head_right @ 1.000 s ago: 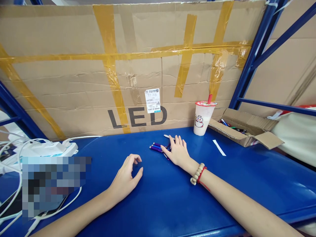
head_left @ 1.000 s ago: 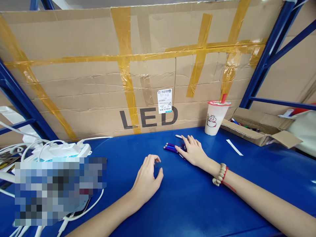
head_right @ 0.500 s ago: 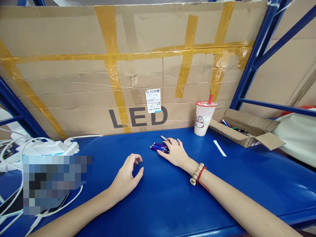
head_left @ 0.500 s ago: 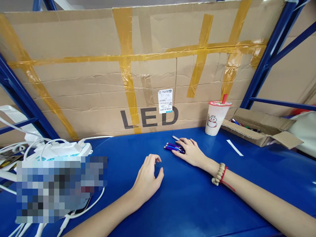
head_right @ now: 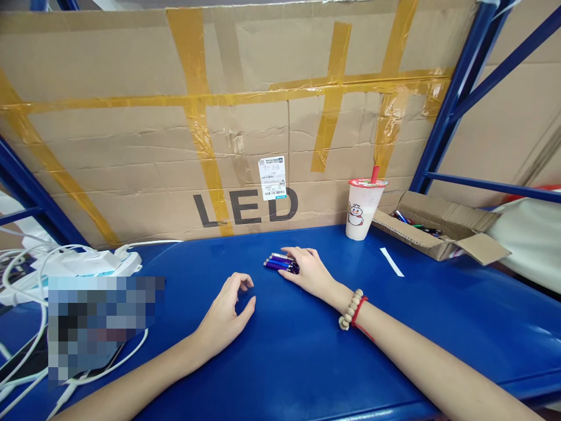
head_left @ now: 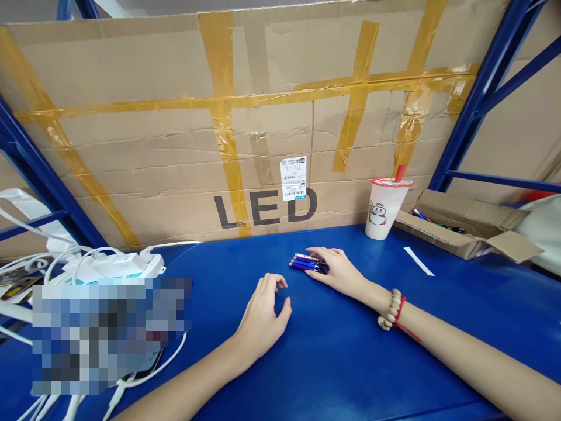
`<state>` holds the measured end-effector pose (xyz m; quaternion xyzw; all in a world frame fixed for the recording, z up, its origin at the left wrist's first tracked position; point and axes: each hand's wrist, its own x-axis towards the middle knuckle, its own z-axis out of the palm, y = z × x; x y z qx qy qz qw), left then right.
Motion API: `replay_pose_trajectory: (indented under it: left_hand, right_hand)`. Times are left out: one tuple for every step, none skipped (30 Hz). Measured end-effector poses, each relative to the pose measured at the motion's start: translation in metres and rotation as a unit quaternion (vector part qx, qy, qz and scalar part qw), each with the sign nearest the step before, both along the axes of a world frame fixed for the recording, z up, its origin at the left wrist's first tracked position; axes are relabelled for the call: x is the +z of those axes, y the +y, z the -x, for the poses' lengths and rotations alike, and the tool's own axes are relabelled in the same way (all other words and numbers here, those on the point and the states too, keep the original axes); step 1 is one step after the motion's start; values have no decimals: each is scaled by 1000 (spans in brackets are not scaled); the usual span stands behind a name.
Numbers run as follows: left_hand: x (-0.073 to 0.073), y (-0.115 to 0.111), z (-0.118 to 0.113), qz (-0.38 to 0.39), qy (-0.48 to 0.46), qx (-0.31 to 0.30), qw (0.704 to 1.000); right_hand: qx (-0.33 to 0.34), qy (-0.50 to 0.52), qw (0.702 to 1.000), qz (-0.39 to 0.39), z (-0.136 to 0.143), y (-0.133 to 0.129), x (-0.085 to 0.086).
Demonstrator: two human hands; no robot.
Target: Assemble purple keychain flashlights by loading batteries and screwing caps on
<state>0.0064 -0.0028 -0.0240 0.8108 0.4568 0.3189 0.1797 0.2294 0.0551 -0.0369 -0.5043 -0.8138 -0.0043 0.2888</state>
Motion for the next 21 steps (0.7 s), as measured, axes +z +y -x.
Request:
replay_pose_trajectory:
  left_hand:
    - [0,0,0,-3,2,-1,1000]
    - [0,0,0,-7,5,0,1000]
    - [-1,1,0,-11,11,2,1000]
    - [-1,1,0,-17,16,4,1000]
    - [-2,1,0,-23,20,6,1000]
    - [-3,2,1,-30,20,9,999]
    - [-4,2,1,-38,17,11,999]
    - [-5,2,1,-46,12,14,999]
    - [-7,3,1,-54,7,16,998]
    - [-8,3,1,-60,4,16,998]
    - [-9,4,1,-63,3,15,998]
    - [-9,4,1,-63,6,11,998]
    - [-10,5,1,-60,13,4,998]
    - [-10,5,1,-55,21,-4,998]
    - [-10,6,1,-49,30,-10,998]
    - [-10,6,1,-44,39,-16,998]
    - [-10,7,1,-37,47,-21,998]
    - [-10,7,1,-27,54,-24,998]
    - [-10,8,1,-18,61,-26,998]
    - [-10,8,1,-8,66,-29,997]
    - [-10,9,1,0,71,-32,997]
  right_hand:
    - [11,3,1000,4,1,-1,0]
    - [22,5,1000,7,2,-2,1]
    - [34,5,999,11,3,-3,2]
    - [47,4,999,15,4,-5,3]
    - [62,5,998,20,5,-7,3]
    - [79,7,996,26,7,-9,5]
    - [96,11,995,33,9,-12,6]
    - [114,17,992,41,11,-15,7]
    - [132,23,990,50,13,-18,8]
    - [148,30,987,59,16,-21,9]
    - [165,35,983,68,18,-24,10]
    - [181,40,980,77,20,-26,11]
    - [195,46,976,86,22,-28,12]
    - [208,52,972,94,23,-30,13]
    - [217,58,969,101,25,-31,13]
    - [225,62,967,106,26,-32,14]
    - [231,65,965,108,26,-32,13]
    - [237,66,963,107,27,-32,13]
    - [242,65,963,103,27,-31,13]
    - [245,62,963,96,26,-30,12]
    - [244,60,964,89,26,-29,12]
